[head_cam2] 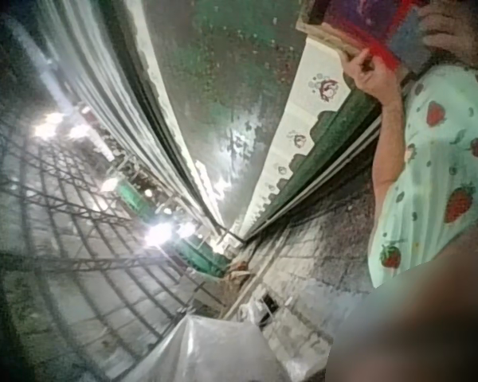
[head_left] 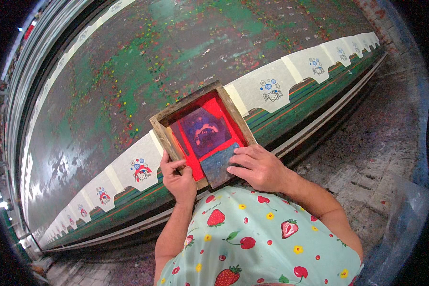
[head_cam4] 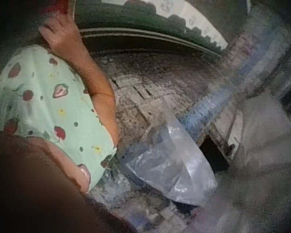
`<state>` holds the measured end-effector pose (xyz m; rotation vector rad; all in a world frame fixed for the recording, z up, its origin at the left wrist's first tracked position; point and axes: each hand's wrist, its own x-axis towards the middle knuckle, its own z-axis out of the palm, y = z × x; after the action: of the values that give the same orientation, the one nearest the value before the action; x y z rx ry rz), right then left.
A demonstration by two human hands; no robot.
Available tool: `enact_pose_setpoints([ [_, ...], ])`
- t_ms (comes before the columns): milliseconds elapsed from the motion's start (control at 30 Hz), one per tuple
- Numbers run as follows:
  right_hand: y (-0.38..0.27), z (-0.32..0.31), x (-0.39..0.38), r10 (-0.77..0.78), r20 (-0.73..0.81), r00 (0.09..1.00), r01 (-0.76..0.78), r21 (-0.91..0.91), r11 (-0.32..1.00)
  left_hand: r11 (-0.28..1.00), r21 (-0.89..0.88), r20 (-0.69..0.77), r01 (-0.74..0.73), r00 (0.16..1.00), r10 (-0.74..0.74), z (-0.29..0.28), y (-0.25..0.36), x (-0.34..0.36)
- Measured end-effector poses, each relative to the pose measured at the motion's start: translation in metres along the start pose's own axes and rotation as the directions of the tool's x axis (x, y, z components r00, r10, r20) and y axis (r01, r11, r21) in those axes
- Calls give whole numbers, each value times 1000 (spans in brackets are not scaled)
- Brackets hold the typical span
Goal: The person holds a wooden frame containing a red-backed print and repeatedly rubs its surface with a small rectangular tool. The person moves the frame along a green conveyor belt and continues the rubbing motion throughout the clip.
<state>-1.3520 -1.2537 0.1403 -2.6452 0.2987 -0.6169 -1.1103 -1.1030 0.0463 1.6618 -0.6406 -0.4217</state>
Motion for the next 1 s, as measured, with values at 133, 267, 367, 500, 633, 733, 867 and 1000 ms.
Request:
enact_pose_setpoints([
  [133,-5,3,20,-51,42,998,52,-28,998,998,67,6,-10,1000,10,-1,1,0],
  [267,-8,1,39,-31,219,975,54,-102,993,993,104,2,-60,998,60,0,4,1],
  [367,-1,-12,53,-31,322,946,67,-99,993,989,128,-6,-71,997,72,2,5,1],
  [500,21,-21,81,-38,413,910,49,-16,999,980,173,-30,-104,993,110,3,0,-1],
  [633,42,-16,113,-35,366,930,62,-63,996,975,166,-46,-146,987,156,5,-5,-1],
  [733,58,-7,139,-33,290,957,58,-78,995,981,124,-42,-152,987,158,6,-4,1],
  [867,73,8,157,-1,169,986,15,-83,996,975,154,-28,-157,986,163,5,0,1],
  [1000,65,16,139,43,181,983,-24,-107,994,987,112,-23,-113,993,117,6,4,0],
])
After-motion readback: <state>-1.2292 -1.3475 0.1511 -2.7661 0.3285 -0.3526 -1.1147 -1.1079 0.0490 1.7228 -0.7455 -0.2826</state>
